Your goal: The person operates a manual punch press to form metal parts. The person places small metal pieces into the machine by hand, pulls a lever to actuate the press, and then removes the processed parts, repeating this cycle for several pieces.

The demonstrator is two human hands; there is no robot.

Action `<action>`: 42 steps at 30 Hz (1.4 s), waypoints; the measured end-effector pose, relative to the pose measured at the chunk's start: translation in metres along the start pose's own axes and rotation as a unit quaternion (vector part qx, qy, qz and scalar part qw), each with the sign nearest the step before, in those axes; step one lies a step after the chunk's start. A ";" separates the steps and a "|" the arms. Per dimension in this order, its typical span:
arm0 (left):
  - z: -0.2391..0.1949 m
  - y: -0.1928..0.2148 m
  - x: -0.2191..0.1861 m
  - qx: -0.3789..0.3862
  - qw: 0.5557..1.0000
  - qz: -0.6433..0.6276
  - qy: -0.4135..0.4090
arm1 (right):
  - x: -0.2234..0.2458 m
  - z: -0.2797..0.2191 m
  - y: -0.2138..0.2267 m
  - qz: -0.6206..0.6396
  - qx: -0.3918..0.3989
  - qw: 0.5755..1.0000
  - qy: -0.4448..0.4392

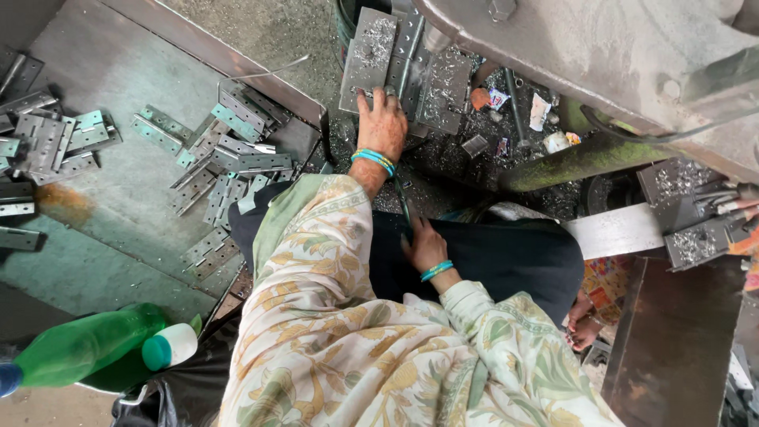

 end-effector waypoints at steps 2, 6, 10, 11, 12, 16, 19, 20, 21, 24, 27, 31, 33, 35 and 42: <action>-0.001 -0.003 -0.009 0.001 1.000 -0.007 0.003 | -0.001 0.004 0.019 -0.012 0.018 1.000 -0.001; 0.006 -0.013 -0.005 0.005 1.000 -0.001 0.021 | 0.012 0.032 0.054 -0.043 0.033 0.998 0.029; 0.025 -0.022 -0.004 0.028 0.999 -0.018 0.040 | 0.007 0.032 0.044 -0.064 0.040 0.997 0.010; 0.027 -0.024 -0.003 0.033 0.998 -0.021 0.042 | 0.006 0.021 0.031 -0.043 0.012 0.999 0.021; 0.029 -0.025 -0.001 0.039 0.998 -0.024 0.045 | 0.007 0.007 0.018 -0.022 -0.016 0.999 0.033; 0.023 -0.020 0.000 -0.021 0.998 -0.027 0.055 | -0.006 -0.001 -0.002 -0.020 0.006 1.000 0.000; 0.023 -0.016 0.007 -0.020 0.999 -0.025 0.038 | 0.001 0.012 0.014 -0.035 0.055 0.998 -0.010; 0.027 -0.017 0.007 -0.019 0.999 -0.026 0.040 | 0.004 0.021 0.026 -0.036 0.042 0.998 0.009; 0.028 -0.019 0.005 -0.014 0.999 -0.029 0.041 | 0.007 0.025 0.039 -0.039 0.032 0.998 0.025; 0.033 -0.032 0.004 -0.009 0.997 -0.049 0.065 | 0.016 0.032 0.061 -0.054 0.042 0.997 0.031; 0.050 -0.044 0.008 -0.035 0.995 -0.052 0.078 | 0.011 0.029 0.043 -0.067 0.051 0.996 0.017; 0.043 -0.048 0.010 -0.016 0.997 -0.044 0.065 | -0.011 -0.004 -0.008 -0.019 -0.059 0.997 0.051; 0.034 -0.045 0.007 -0.017 0.997 -0.047 0.065 | -0.017 -0.004 -0.012 -0.017 -0.031 0.999 0.034; 0.028 -0.043 0.002 -0.016 0.997 -0.042 0.057 | -0.013 0.000 0.001 -0.026 0.009 1.000 0.006; 0.034 -0.041 0.003 0.002 0.996 -0.057 0.074 | 0.017 0.035 0.062 -0.047 0.045 0.997 0.030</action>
Point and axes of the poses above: each hand's wrist, its own z-axis towards the middle knuckle, its own y-axis out of the back of the hand, x = y × z, the point moved 1 cm from there along z, towards the middle knuckle, and after that the axes turned 14 degrees about -x, right-handed, at the moved point
